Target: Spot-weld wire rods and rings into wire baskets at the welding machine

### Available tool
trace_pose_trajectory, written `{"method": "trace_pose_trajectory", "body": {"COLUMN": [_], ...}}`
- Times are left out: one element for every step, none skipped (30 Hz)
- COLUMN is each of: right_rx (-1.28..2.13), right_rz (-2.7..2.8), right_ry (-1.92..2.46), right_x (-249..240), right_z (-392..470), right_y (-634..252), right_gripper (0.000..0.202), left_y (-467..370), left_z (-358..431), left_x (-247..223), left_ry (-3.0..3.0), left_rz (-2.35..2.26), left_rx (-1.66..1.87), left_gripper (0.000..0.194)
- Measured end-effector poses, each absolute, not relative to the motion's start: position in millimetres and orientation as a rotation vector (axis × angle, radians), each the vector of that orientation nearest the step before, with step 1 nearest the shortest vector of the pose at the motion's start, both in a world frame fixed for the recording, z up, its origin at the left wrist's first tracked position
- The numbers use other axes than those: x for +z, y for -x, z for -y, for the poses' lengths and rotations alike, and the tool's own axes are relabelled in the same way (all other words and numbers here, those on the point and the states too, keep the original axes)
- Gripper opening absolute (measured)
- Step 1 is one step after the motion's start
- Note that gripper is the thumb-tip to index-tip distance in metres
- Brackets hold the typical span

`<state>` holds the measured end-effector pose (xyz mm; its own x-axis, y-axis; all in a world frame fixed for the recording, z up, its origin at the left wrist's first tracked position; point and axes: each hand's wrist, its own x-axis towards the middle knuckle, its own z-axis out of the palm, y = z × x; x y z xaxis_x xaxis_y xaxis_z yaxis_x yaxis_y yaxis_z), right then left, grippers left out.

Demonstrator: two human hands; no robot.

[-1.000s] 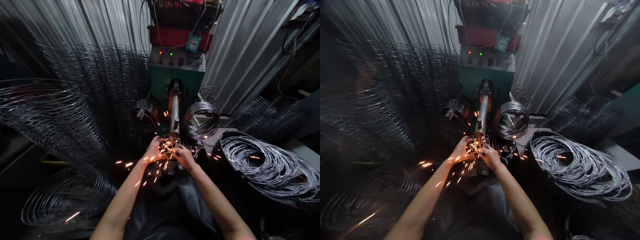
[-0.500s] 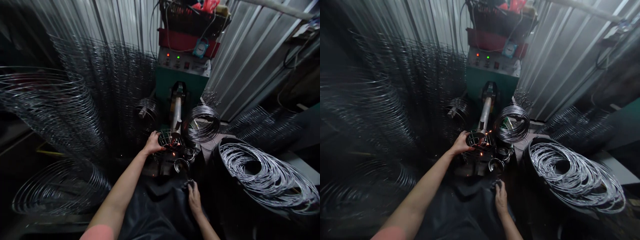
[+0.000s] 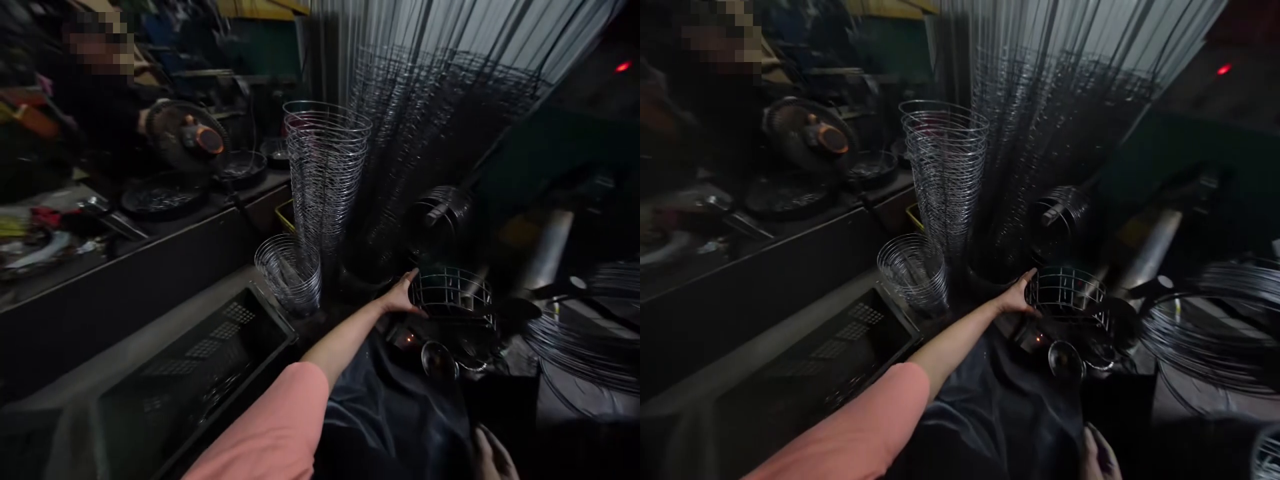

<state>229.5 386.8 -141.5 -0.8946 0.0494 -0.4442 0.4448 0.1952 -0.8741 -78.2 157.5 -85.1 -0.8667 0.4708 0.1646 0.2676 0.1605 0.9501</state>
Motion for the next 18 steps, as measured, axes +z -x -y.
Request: {"method": "trace_pose_trajectory", "body": {"right_rx": [-1.747, -1.725, -1.677, -1.612, -1.553, -1.551, -1.576, -1.582, -1.575, -1.567, -1.563, -1.559, -1.562, -1.553, -1.515, -1.439, -1.331, -1.210], "right_rz": [-2.291, -2.476, -2.661, -2.805, -2.877, -2.863, -2.822, -2.744, -2.658, -2.596, -2.553, -2.529, -2.531, -2.539, -2.582, -2.663, -2.778, -2.904], "right_ry": [-0.564, -0.688, -0.811, -0.893, -0.917, -0.897, -0.820, -0.692, -0.555, -0.435, -0.338, -0.261, -0.207, -0.156, -0.129, -0.121, -0.137, -0.161], "right_x": [-141.6, -138.3, -131.1, -119.6, -104.0, -84.7, -62.7, -39.5, -16.8, 3.9, 21.1, 33.9, 41.9, 45.1, 44.2, 40.2, 34.2, 27.2], "right_z": [-379.3, -371.8, -364.9, -358.8, -353.7, -349.4, -345.7, -342.2, -338.8, -335.3, -331.8, -328.2, -324.5, -320.9, -317.5, -314.3, -311.4, -308.9], "right_y": [-232.4, -233.9, -233.7, -231.8, -228.4, -223.8, -218.2, -211.9, -204.8, -197.0, -188.2, -178.7, -168.6, -158.2, -147.8, -138.1, -129.6, -122.7], "right_gripper": [0.031, 0.028, 0.025, 0.024, 0.024, 0.025, 0.023, 0.022, 0.024, 0.027, 0.029, 0.029, 0.028, 0.027, 0.024, 0.021, 0.018, 0.016], "left_y": [77.3, 75.2, 71.9, 67.6, 62.7, 57.3, 51.6, 45.6, 39.3, 32.6, 25.7, 18.8, 12.1, 6.0, 0.7, -3.6, -6.6, -8.6], "left_z": [-159.1, -159.9, -159.4, -157.1, -153.0, -147.4, -140.7, -133.6, -127.0, -121.5, -117.8, -116.0, -116.2, -118.2, -121.3, -125.2, -129.2, -132.8], "left_x": [-87.1, -87.5, -86.6, -84.6, -81.7, -78.2, -73.9, -68.9, -63.2, -57.0, -50.3, -43.4, -36.4, -29.5, -22.9, -16.7, -11.0, -6.1], "left_ry": [-0.685, -0.639, -0.598, -0.570, -0.569, -0.603, -0.662, -0.749, -0.842, -0.937, -1.030, -1.110, -1.177, -1.232, -1.276, -1.308, -1.328, -1.338], "left_rz": [-2.238, -2.222, -2.216, -2.225, -2.245, -2.278, -2.317, -2.352, -2.386, -2.413, -2.431, -2.448, -2.465, -2.482, -2.499, -2.515, -2.531, -2.544], "left_rx": [1.874, 1.931, 1.960, 1.964, 1.949, 1.910, 1.859, 1.799, 1.725, 1.637, 1.546, 1.452, 1.362, 1.280, 1.207, 1.146, 1.102, 1.074], "left_gripper": [0.132, 0.127, 0.121, 0.115, 0.109, 0.104, 0.102, 0.100, 0.099, 0.098, 0.097, 0.097, 0.096, 0.096, 0.096, 0.096, 0.096, 0.095]}}
